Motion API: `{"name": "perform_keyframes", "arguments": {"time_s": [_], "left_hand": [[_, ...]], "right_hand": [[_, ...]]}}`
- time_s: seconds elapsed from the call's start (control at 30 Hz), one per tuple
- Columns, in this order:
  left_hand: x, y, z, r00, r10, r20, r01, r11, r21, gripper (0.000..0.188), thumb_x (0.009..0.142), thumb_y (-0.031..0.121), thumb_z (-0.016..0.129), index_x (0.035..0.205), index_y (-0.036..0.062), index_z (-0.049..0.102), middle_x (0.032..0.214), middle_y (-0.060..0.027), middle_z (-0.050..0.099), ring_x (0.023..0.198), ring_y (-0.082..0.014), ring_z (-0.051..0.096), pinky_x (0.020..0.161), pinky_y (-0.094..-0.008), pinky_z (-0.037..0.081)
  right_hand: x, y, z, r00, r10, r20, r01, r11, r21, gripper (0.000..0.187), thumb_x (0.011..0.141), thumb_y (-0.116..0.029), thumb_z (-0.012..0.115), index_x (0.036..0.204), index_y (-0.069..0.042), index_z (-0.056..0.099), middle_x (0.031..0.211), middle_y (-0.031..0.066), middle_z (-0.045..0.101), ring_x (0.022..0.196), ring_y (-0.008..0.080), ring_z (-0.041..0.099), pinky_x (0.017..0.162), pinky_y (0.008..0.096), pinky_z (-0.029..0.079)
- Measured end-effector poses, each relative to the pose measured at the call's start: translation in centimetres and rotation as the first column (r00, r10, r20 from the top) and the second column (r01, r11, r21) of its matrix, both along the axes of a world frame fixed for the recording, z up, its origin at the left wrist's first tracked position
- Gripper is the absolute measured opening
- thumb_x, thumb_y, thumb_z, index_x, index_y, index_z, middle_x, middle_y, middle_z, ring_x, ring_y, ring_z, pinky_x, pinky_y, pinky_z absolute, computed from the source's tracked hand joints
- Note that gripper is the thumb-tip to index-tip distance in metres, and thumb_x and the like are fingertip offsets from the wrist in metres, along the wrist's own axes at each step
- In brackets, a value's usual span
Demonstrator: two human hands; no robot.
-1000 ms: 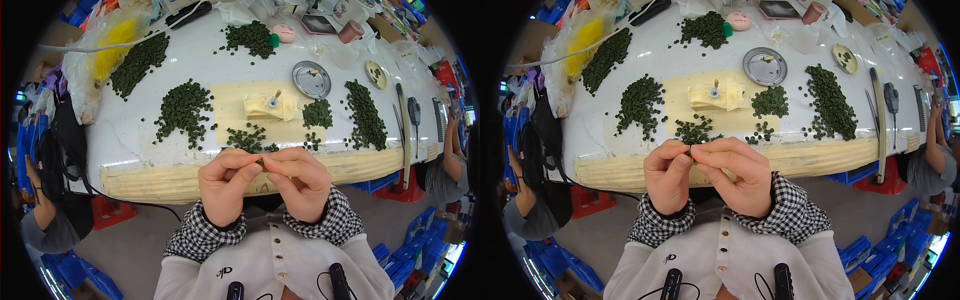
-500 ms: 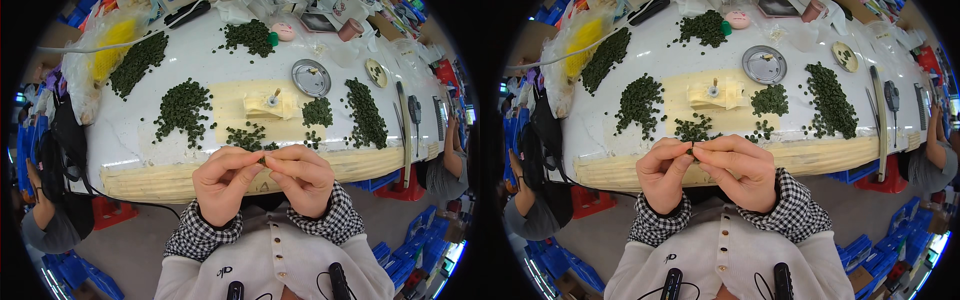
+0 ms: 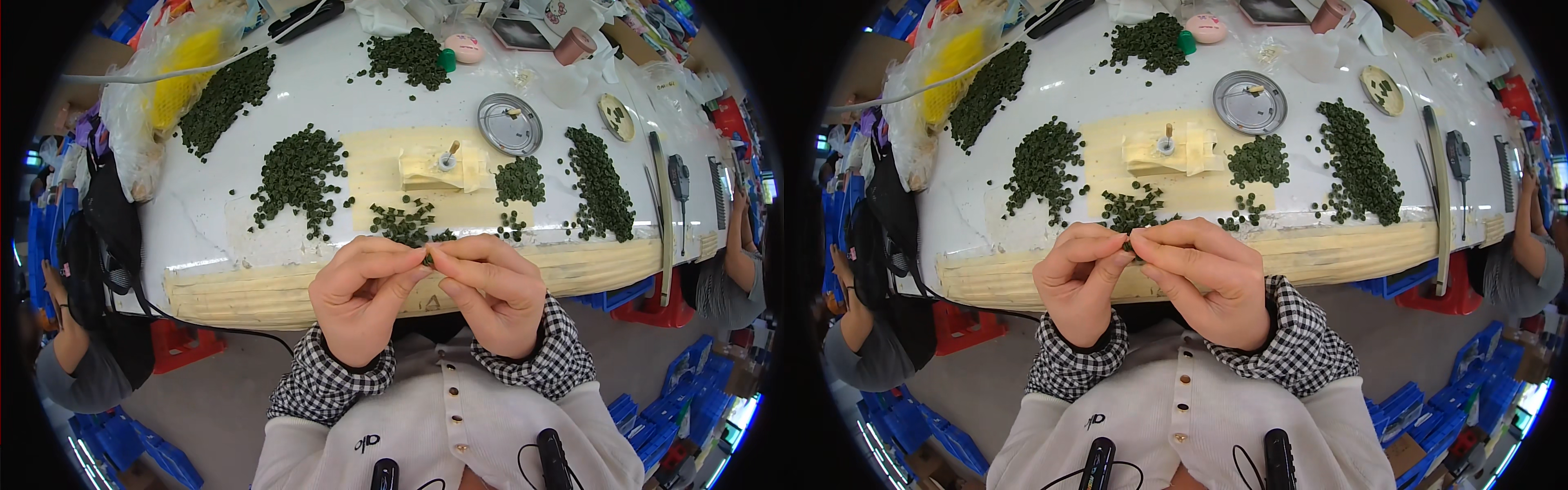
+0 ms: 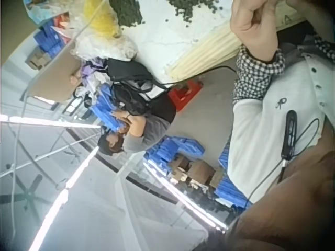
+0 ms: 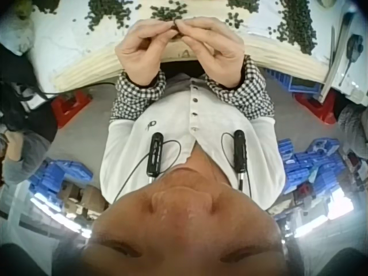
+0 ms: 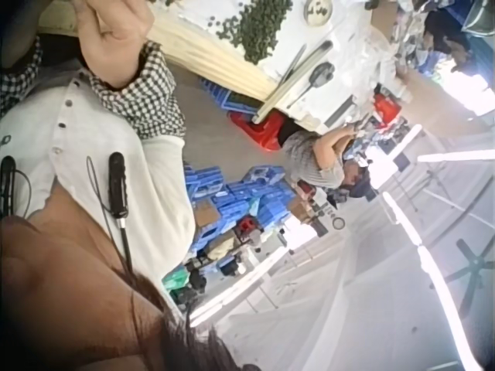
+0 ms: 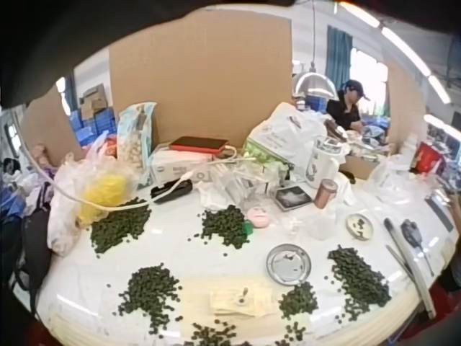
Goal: Sorting small green components on a workbench and placing them into a small tray.
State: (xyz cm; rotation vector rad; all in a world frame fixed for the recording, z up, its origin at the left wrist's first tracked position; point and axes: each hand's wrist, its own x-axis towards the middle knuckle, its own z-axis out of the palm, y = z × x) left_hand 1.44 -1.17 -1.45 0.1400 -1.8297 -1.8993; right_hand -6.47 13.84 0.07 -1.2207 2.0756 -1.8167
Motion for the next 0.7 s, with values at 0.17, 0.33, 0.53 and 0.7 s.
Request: {"name": "perform_keyframes", "arguments": {"time_s": [0.17,0.33,0.53,0.7], "left_hand": [[-0.17,-0.38,0.28,0.998,0.037,-0.060,-0.054,0.951,-0.306,0.017,0.080,-0.008,0.066,0.095,-0.0004,0.068,0.091,-0.0093,0.064,0.078,-0.0119,0.060,0.065,-0.0208,0.048],[-0.19,-0.57,-0.24,0.998,-0.065,0.007,0.065,0.998,0.003,0.017,0.080,-0.008,0.067,0.095,-0.0005,0.068,0.091,-0.0097,0.065,0.078,-0.0120,0.060,0.065,-0.0208,0.047],[-0.36,-0.28,-0.32,0.999,-0.050,-0.001,0.050,0.999,0.021,0.018,0.080,-0.008,0.067,0.096,-0.0016,0.067,0.093,-0.0095,0.063,0.079,-0.0106,0.059,0.066,-0.0200,0.047],[-0.40,-0.17,-0.16,0.999,-0.045,0.011,0.045,0.997,0.059,0.019,0.080,-0.008,0.066,0.099,-0.0028,0.067,0.094,-0.0093,0.063,0.079,-0.0092,0.058,0.066,-0.0193,0.045]], "right_hand": [[-0.33,0.17,-0.36,0.996,0.051,0.073,-0.049,0.998,-0.029,0.029,0.081,0.006,0.065,0.109,0.001,0.066,0.103,0.0144,0.063,0.084,0.0201,0.063,0.073,0.0261,0.051],[0.27,0.15,0.20,0.999,-0.006,-0.046,0.007,1.000,0.029,0.030,0.081,0.007,0.064,0.110,0.000,0.065,0.101,0.0131,0.062,0.082,0.0185,0.062,0.070,0.0248,0.050],[0.35,-0.05,0.18,0.999,-0.020,0.032,0.020,1.000,-0.008,0.030,0.082,0.007,0.063,0.111,0.000,0.065,0.104,0.0121,0.061,0.081,0.0162,0.061,0.068,0.0241,0.050],[0.28,-0.08,0.00,0.999,-0.039,0.003,0.039,0.999,-0.015,0.030,0.081,0.007,0.064,0.110,0.000,0.065,0.103,0.0121,0.061,0.080,0.0164,0.060,0.067,0.0241,0.050]]}}
